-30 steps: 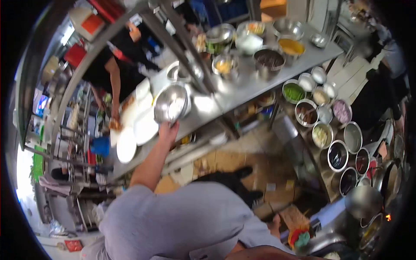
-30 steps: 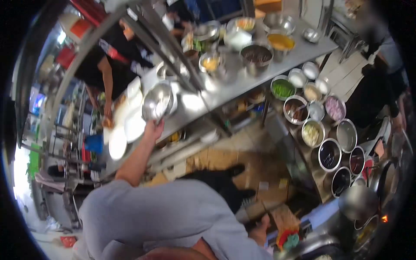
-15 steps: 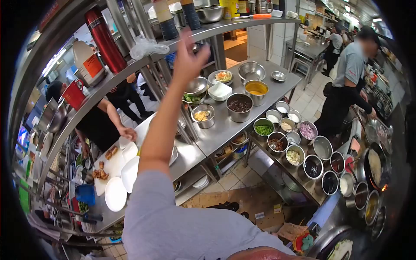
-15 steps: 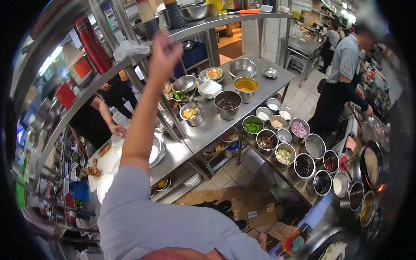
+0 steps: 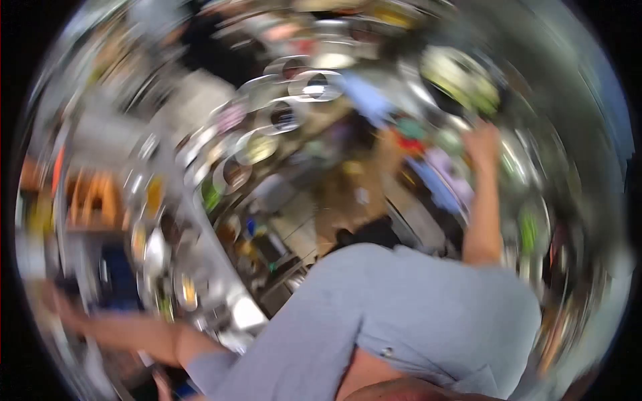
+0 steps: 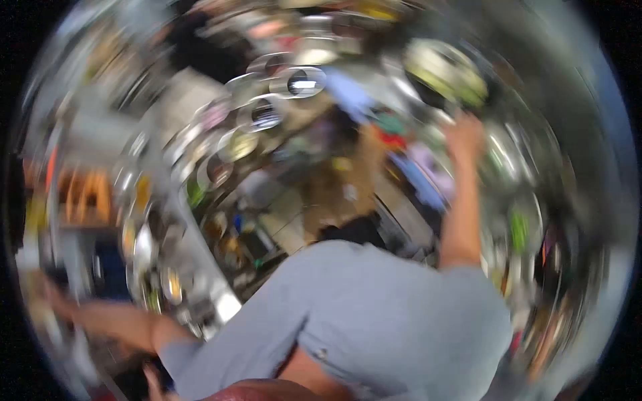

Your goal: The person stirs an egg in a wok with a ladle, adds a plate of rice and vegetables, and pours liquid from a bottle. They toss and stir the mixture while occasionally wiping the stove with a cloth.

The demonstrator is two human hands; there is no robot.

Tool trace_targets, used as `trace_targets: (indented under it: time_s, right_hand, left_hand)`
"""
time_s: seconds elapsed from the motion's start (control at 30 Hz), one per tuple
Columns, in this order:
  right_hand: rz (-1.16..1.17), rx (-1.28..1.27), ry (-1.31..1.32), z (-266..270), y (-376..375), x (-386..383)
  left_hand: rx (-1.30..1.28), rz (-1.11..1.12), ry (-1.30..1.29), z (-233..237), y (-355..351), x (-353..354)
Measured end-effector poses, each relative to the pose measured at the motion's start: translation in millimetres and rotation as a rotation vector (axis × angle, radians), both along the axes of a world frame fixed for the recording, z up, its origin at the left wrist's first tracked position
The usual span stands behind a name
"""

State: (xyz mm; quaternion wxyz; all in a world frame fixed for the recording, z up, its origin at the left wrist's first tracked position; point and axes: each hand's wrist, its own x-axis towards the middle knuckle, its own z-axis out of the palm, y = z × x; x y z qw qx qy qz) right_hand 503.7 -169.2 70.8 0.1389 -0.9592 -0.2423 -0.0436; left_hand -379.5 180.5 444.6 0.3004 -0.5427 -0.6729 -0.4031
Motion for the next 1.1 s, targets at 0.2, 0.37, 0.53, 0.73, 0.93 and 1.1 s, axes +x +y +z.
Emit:
trace_targets:
  time_s: [0.2, 0.37, 0.53, 0.73, 0.93, 1.1]
  right_hand:
    - [-0.144, 0.143, 0.481, -25.1, -14.9, 27.1]
    - [-0.120, 0.246, 0.567, 0.8, -1.7, 68.5]
    - [-0.038, 0.618, 0.311, 2.5, -67.5, 55.5]
    - [-0.121, 0.693, 0.449, 60.6, -134.0, 9.8]
    - [-0.164, 0.734, 0.443, 70.4, -160.3, -8.0]
    - [-0.175, 0.750, 0.457, 73.1, -159.5, -10.6]
  left_hand:
    - [-0.131, -1.236, -0.054, -99.1, -0.4, 294.6]
    - [-0.518, -1.669, 0.003, -137.3, -80.6, 590.3]
    - [-0.395, -1.379, 0.841, -160.0, -75.6, 787.7]
    - [-0.273, -1.291, 1.224, -148.3, -115.5, 860.2]
    - [-0.465, -1.159, 1.148, -92.1, -150.9, 849.0]
    - [-0.429, -1.143, 1.248, -88.3, -118.7, 876.4]
